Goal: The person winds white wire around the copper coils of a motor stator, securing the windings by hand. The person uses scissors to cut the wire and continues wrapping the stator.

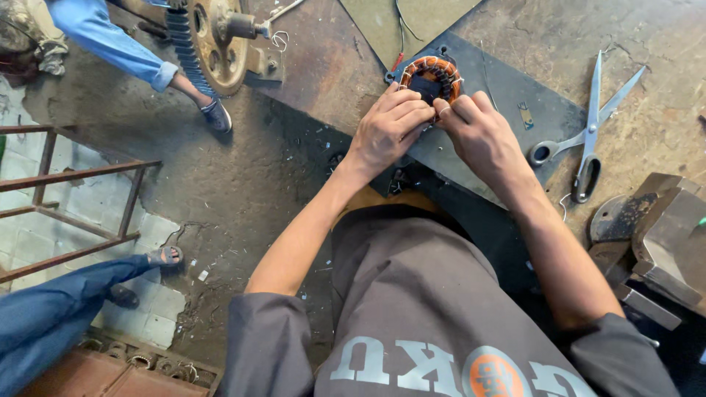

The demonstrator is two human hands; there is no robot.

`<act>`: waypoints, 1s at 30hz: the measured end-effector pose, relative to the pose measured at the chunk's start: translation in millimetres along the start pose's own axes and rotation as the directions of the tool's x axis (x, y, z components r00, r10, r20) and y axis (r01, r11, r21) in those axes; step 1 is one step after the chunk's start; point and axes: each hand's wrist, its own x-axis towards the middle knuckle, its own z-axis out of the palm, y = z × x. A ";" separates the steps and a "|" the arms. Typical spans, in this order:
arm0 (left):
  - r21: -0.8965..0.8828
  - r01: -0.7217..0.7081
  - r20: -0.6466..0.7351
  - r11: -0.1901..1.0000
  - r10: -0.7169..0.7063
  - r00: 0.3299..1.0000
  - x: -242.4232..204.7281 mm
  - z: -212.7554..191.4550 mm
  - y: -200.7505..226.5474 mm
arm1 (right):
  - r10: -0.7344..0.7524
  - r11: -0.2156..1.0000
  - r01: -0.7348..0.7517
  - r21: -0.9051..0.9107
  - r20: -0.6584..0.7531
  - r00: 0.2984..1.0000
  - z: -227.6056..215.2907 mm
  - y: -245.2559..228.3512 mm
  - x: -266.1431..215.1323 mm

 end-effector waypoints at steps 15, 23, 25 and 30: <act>0.124 -0.226 0.160 0.966 0.205 0.966 17.0 -21.7 -2.3 | 0.174 0.974 -0.140 0.176 -0.196 0.965 18.6 -14.8 -3.1; 0.115 -0.031 0.064 0.993 0.023 0.998 5.0 11.1 0.6 | -0.060 0.984 0.069 0.165 -0.059 0.996 20.7 17.2 -5.8; 0.046 -0.018 0.098 0.999 0.013 0.995 4.4 8.8 -6.7 | -0.051 0.977 0.067 0.202 -0.084 0.995 23.0 18.8 -5.1; -0.206 0.047 0.138 0.977 -0.018 0.990 8.7 -4.7 -12.0 | 0.185 0.886 -0.125 0.446 -0.093 0.978 23.8 21.5 -10.0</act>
